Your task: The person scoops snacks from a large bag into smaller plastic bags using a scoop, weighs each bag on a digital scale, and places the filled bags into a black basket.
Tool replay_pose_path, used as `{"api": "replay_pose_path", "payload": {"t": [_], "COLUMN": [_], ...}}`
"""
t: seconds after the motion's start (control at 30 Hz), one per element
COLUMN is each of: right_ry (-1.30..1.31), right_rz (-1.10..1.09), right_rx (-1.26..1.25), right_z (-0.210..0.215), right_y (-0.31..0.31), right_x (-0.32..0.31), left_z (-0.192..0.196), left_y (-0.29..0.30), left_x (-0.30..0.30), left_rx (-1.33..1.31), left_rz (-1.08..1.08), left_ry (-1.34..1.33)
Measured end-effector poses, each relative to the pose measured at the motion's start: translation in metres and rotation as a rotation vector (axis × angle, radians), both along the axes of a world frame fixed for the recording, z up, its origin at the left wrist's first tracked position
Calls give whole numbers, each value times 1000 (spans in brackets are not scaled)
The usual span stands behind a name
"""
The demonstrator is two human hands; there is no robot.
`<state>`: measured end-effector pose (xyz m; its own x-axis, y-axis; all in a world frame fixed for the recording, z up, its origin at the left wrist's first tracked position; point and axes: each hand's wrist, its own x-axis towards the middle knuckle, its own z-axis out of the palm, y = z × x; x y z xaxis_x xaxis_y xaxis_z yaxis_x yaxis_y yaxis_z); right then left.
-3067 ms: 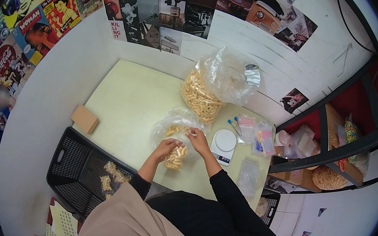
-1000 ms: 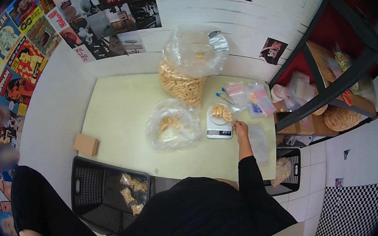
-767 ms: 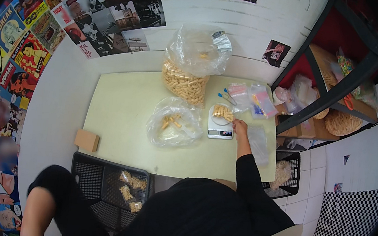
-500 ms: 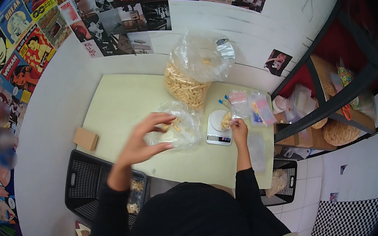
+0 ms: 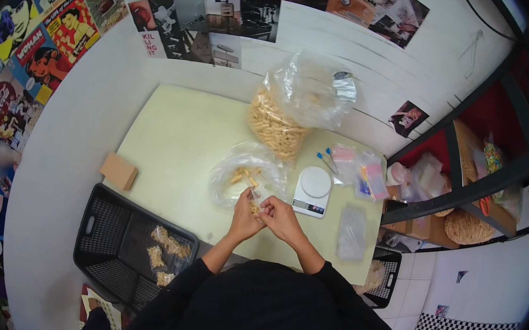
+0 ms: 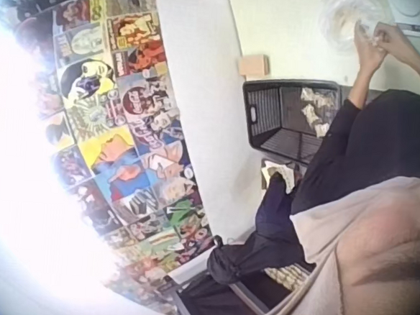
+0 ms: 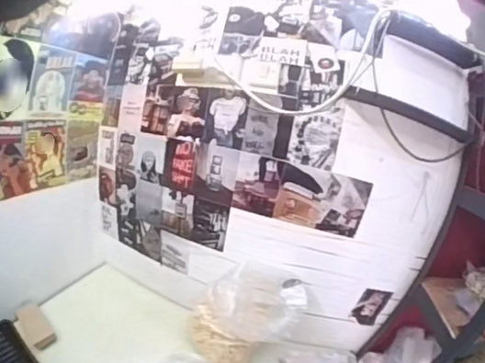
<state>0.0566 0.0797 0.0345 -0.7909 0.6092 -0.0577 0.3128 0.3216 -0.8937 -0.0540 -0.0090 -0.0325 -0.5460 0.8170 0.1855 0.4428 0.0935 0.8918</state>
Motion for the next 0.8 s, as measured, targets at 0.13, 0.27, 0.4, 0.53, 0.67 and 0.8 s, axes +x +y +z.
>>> {"api": "replay_pose_path", "payload": {"t": [0.13,0.27,0.4,0.53,0.67,0.8], "right_ry": [13,0,-17,-97,-76,-75], "right_rz": [8,17,-18,-18,35,16], "right_rx": [-138,-355,-534,-609,-482,-318], "right_z": [-25,-41,-44,-41,-53,-61], "right_y": [2,9,9,13,15,15], "right_x": [-13,-18,-24,-25,-21,-27], "left_z": [-18,-20,-29,-28,-21,-42], "left_y": [-15,-22,-28,-30,-29,-32], "left_x": [-4,-2,-4,-5,-5,-7], "left_rx": [21,17,8,11,-18,15], "left_rz": [51,103,135,150,128,138], "left_ry": [-4,-200,-274,-175,-5,-125]}}
